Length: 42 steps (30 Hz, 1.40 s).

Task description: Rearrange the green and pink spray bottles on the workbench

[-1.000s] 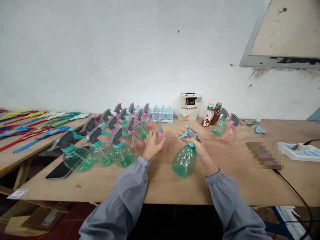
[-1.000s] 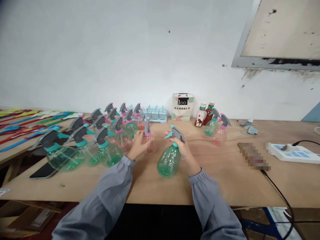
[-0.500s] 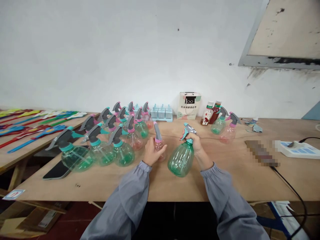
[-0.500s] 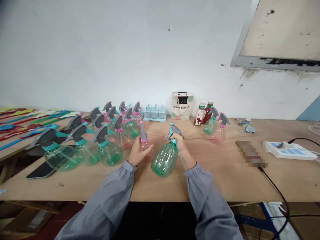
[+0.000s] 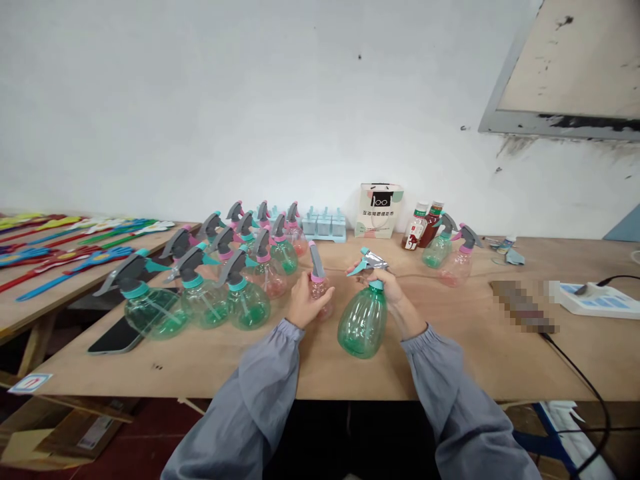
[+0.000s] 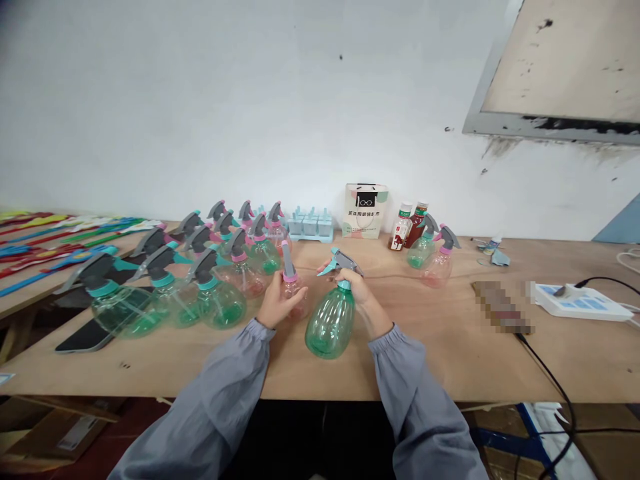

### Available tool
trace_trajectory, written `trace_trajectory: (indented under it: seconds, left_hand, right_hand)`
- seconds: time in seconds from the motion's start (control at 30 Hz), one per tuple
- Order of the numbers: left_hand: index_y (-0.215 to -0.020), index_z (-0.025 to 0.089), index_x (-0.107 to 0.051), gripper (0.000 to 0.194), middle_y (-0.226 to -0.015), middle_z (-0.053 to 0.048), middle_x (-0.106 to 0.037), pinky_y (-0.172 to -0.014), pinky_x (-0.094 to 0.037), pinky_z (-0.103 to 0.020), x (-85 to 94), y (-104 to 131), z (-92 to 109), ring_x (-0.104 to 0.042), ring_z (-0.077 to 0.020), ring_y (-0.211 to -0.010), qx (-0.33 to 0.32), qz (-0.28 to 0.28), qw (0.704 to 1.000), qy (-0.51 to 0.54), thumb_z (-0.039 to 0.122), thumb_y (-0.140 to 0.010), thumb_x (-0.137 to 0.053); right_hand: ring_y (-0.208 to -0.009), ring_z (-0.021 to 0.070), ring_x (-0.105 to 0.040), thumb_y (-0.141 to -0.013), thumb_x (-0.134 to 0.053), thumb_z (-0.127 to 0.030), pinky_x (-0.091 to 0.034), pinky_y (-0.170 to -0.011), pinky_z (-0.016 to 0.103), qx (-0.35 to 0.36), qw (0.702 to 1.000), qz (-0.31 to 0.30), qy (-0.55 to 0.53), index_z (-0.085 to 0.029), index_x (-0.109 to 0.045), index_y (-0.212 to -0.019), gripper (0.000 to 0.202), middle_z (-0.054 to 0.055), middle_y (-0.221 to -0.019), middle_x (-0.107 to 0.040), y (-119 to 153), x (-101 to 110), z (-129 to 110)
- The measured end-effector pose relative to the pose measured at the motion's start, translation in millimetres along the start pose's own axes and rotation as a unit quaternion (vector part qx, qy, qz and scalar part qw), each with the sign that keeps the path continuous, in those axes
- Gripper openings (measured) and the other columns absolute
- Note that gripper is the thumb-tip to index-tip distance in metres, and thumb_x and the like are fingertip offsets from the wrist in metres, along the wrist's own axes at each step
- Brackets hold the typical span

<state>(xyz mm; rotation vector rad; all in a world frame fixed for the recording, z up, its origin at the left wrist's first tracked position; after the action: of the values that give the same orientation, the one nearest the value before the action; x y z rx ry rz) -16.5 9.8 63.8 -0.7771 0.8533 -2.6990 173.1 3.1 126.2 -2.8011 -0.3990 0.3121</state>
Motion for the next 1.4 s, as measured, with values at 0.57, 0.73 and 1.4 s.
trace_trajectory:
  seconds: [0.57,0.73,1.4]
  left_hand:
    - [-0.102,0.022,-0.049,0.042,-0.098,-0.005,-0.068,-0.088,-0.050,-0.040,1.7,0.9,0.9,-0.066,-0.0246,-0.095,-0.010,0.014,1.000,0.011,0.043,-0.076,-0.074]
    - [-0.103,0.022,-0.049,0.042,-0.100,-0.006,-0.067,-0.088,-0.048,-0.039,0.9,0.4,-1.3,-0.066,-0.0239,-0.095,-0.012,0.011,1.000,0.016,0.044,-0.076,-0.074]
    - [-0.099,0.023,-0.049,0.042,-0.096,-0.005,-0.066,-0.083,-0.047,-0.037,2.8,-0.7,0.0,-0.065,-0.0237,-0.092,0.018,0.005,1.000,0.020,0.047,-0.074,-0.073]
  right_hand:
    - [-0.062,0.0177,-0.058,-0.051,-0.055,-0.024,-0.047,-0.063,0.032,0.044,0.993,0.060,-0.087,-0.024,-0.061,-0.069,0.019,-0.001,-0.063,-0.062,8.5,21.8,-9.8]
    - [-0.063,0.0198,-0.059,-0.048,-0.055,-0.025,-0.047,-0.060,0.032,0.048,0.989,0.070,-0.118,-0.025,-0.058,-0.067,0.019,0.000,-0.063,-0.062,9.7,27.4,-11.6]
    - [-0.091,0.0298,-0.075,-0.071,-0.070,-0.060,-0.060,-0.076,0.043,0.091,0.927,0.330,0.151,-0.024,-0.071,-0.090,0.040,0.013,-0.097,-0.078,74.4,159.9,-46.9]
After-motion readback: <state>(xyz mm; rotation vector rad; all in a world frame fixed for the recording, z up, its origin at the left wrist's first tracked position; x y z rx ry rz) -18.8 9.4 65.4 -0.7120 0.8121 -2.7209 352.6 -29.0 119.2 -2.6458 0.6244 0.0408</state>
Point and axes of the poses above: each hand's wrist, its own y-axis away from the middle knuckle, its own x-axis out of the back of the hand, z = x × y, the point moved 7 cm from there along -y, towards the middle knuckle
